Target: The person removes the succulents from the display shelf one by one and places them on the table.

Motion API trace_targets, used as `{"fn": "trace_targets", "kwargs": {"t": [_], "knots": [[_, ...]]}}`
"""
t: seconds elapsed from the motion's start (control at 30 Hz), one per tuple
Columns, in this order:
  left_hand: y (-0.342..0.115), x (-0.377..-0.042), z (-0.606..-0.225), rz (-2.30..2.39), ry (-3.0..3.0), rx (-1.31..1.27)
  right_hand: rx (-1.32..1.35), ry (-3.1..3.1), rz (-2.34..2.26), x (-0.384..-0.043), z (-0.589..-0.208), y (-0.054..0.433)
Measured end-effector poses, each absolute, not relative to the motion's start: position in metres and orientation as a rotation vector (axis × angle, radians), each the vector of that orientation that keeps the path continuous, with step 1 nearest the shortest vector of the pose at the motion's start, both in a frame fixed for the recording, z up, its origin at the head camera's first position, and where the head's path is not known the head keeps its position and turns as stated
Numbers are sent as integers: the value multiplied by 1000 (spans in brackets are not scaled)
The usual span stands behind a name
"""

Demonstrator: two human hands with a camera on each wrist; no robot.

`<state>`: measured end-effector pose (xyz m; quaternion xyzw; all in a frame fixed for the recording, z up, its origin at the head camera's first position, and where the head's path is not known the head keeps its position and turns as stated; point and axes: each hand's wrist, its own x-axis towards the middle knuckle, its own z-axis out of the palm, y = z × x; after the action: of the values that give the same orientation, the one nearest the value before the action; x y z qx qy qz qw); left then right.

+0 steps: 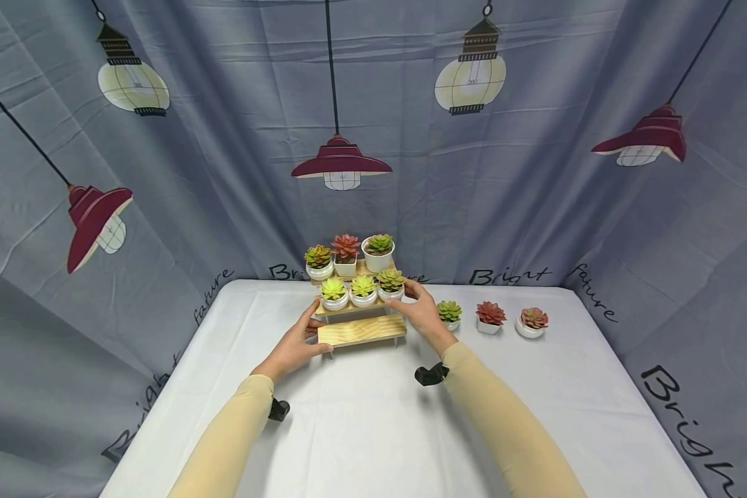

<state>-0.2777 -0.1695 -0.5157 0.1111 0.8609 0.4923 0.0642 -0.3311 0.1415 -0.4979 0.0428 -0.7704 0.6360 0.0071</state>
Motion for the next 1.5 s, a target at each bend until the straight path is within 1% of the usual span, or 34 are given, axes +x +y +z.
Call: {"fn": "trace_targets", "kwargs": {"t": [0.73, 1.33, 1.5], "knots": [[-169, -278, -516, 1483, 2597, 339, 72, -2362, 2017, -332, -505, 137], [-169, -278, -518, 1477, 2600, 322, 84, -2340, 2041, -331, -504, 137], [-170, -279, -519, 1487, 2598, 319, 130, -2313, 2041, -327, -500, 139]]}}
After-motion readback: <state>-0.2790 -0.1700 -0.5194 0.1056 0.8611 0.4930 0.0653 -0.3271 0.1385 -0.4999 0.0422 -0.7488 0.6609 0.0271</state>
